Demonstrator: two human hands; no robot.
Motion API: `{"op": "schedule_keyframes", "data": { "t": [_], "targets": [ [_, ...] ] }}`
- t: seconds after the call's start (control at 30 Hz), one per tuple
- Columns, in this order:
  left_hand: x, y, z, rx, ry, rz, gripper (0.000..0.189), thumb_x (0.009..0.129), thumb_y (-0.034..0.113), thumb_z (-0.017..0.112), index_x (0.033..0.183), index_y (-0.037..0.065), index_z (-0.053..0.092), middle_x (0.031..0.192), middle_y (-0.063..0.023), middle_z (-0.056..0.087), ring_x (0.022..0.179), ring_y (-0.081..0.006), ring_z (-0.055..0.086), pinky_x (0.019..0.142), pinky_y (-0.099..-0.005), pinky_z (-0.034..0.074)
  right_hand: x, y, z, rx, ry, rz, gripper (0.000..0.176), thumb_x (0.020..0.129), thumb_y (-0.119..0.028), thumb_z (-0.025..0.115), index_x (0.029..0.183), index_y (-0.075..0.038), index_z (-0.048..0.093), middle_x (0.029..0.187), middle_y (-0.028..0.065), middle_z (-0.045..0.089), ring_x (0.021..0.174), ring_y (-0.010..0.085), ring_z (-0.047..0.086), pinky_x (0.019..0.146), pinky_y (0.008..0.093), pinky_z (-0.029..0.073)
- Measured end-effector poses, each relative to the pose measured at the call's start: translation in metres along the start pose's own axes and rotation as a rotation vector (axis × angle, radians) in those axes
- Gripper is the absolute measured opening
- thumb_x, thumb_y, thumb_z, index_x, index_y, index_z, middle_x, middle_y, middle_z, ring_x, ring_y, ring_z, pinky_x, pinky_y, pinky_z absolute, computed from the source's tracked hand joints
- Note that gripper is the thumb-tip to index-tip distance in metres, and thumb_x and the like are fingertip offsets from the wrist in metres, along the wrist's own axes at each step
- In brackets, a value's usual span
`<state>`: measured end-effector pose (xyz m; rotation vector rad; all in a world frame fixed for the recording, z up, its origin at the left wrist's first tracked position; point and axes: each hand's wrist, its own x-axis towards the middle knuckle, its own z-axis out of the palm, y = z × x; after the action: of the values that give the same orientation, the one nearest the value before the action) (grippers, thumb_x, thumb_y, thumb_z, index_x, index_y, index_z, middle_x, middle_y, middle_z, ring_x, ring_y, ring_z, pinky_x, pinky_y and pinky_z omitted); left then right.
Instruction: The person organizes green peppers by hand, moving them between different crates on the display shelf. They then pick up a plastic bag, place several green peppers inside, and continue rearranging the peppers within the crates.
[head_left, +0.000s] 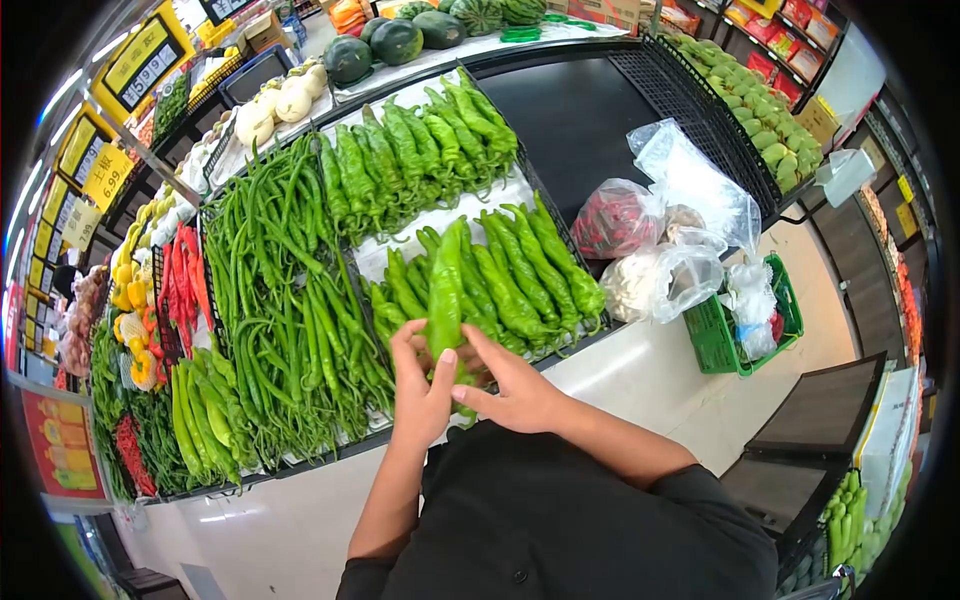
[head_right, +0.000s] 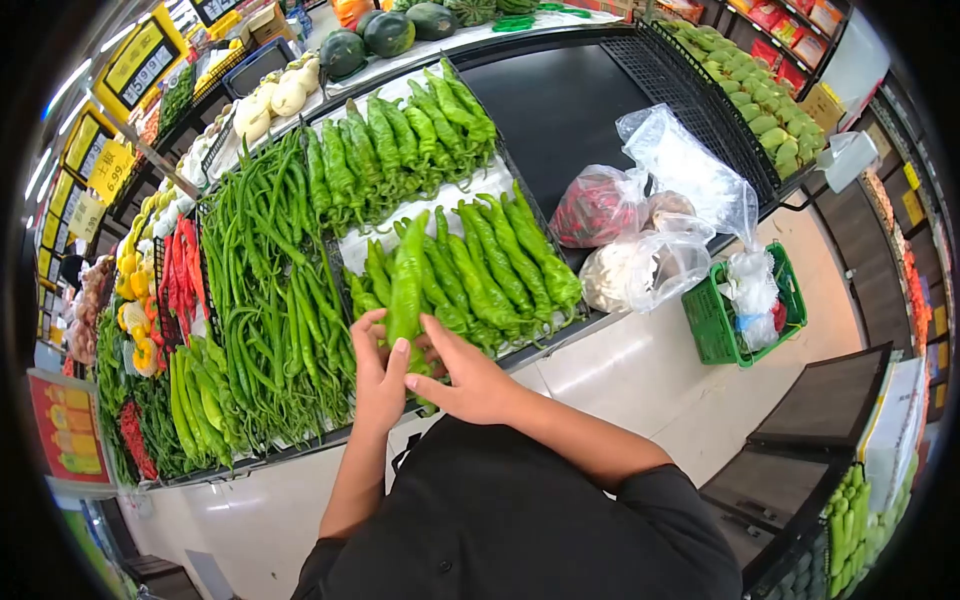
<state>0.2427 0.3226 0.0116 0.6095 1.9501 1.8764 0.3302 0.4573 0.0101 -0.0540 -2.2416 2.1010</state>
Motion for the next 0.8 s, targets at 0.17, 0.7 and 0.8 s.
{"op": "schedule_keyframes", "data": {
  "t": [0.17,0.7,0.8],
  "targets": [
    [0.016,-0.018,0.031,0.317,-0.079,0.165,0.046,0.102,0.016,0.046,0.144,0.001,0.033,0.115,-0.0099,0.048,0.093,-0.0147,0.053,0.078,-0.0284,0.048,-0.008,0.024,-0.047,0.104,0.04,0.008,0.088,0.092,-0.015,0.07,0.155,0.005,0.013,0.136,0.0168,0.05,0.119,0.0219,0.053,0.099,0.0351,0.045],
    [-0.061,-0.02,-0.009,0.177,0.177,-0.169,0.036,0.098,0.006,0.052,0.134,0.003,0.049,0.114,-0.0059,0.057,0.091,-0.0136,0.06,0.078,-0.0277,0.049,0.201,0.006,-0.189,0.181,0.158,-0.208,0.066,0.091,0.003,0.055,0.151,0.008,0.028,0.139,0.0145,0.053,0.122,0.0177,0.054,0.104,0.0297,0.041],
    [-0.075,-0.02,-0.018,0.202,0.242,-0.219,0.037,0.095,0.004,0.056,0.131,0.0,0.051,0.109,-0.0073,0.06,0.091,-0.0136,0.059,0.08,-0.0285,0.049,0.227,0.011,-0.193,0.196,0.129,-0.221,0.069,0.091,0.002,0.057,0.153,0.006,0.024,0.139,0.0151,0.053,0.121,0.019,0.055,0.103,0.0297,0.042]
  ]
}}
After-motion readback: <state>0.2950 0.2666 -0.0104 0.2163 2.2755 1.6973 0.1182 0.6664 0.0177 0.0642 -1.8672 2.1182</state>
